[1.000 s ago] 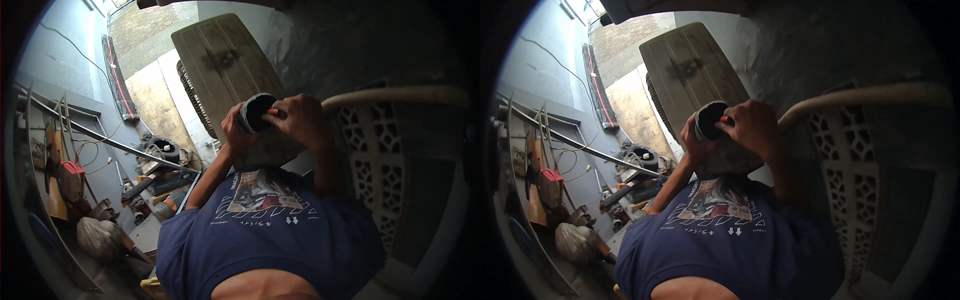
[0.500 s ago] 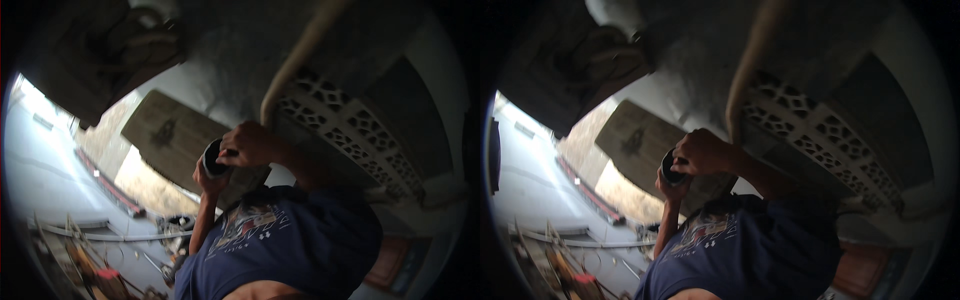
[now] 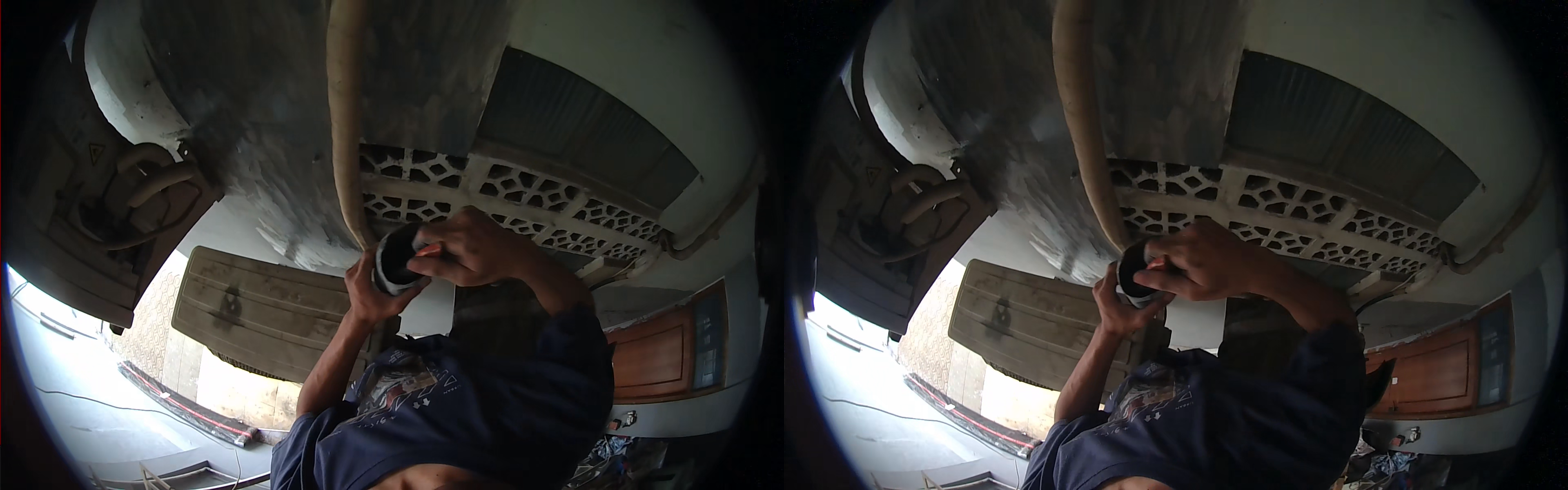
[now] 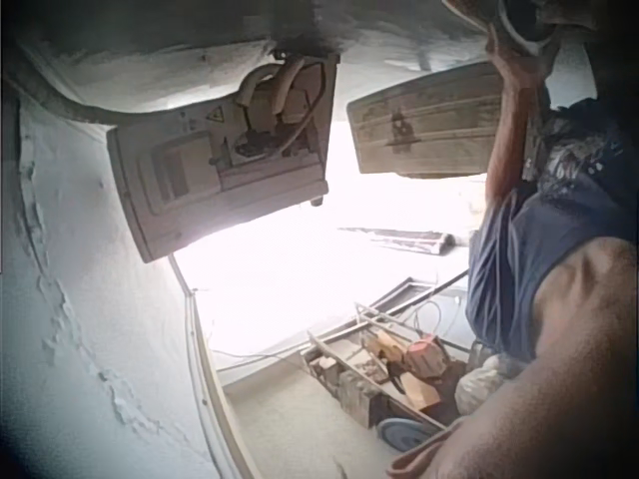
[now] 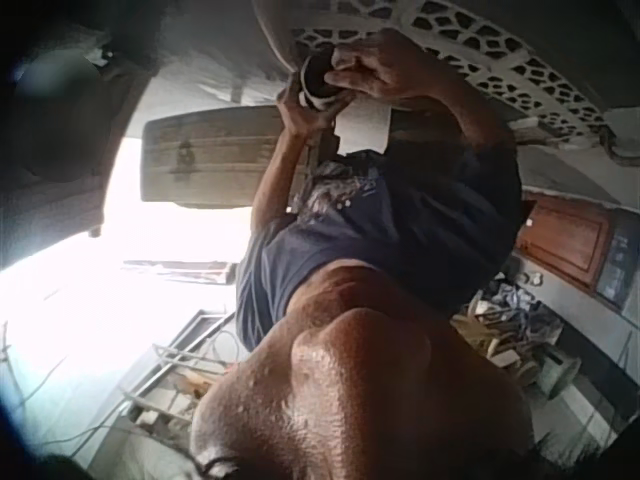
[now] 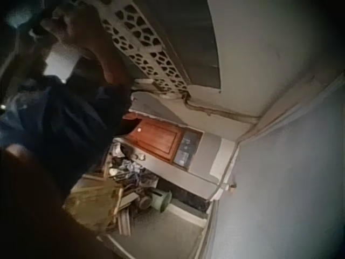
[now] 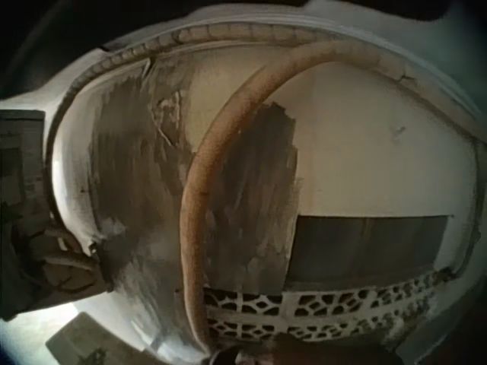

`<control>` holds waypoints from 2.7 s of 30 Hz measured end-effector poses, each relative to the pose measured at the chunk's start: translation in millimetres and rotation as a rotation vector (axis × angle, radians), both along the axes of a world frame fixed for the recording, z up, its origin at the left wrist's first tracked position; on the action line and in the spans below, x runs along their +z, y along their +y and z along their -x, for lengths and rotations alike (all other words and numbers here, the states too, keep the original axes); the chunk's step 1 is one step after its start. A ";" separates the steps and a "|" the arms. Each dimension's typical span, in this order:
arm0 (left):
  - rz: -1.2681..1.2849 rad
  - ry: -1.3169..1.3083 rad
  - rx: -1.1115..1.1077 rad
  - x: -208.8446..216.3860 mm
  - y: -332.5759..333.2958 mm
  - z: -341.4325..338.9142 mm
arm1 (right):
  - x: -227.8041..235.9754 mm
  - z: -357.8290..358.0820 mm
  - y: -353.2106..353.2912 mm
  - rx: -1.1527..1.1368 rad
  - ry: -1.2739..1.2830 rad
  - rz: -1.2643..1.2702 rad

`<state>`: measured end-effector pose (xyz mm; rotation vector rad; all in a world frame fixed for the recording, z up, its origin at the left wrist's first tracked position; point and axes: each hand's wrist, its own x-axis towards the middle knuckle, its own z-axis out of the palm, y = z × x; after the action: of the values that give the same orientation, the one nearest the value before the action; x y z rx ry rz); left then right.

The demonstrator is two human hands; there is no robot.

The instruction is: The person paints a concrete wall and surrounding components using a paint brush and a small container of gray paint.

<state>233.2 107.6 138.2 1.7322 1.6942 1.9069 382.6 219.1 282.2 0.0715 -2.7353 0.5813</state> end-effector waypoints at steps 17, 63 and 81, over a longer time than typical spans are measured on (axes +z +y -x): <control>-0.054 0.159 -0.196 77.3 66.7 -21.6 | 99.8 -55.0 24.9 -0.095 -0.071 -0.323; -0.005 -0.108 -0.248 137.5 102.3 -16.5 | 144.7 -85.9 62.9 -0.361 0.679 -0.086; -0.069 -0.220 -0.288 98.6 58.0 -11.5 | 278.2 -72.3 83.8 -0.270 0.696 -1.586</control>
<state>244.6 165.5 236.8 1.6135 1.2450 1.9553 454.9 302.9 560.4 0.2106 -1.7862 -1.4271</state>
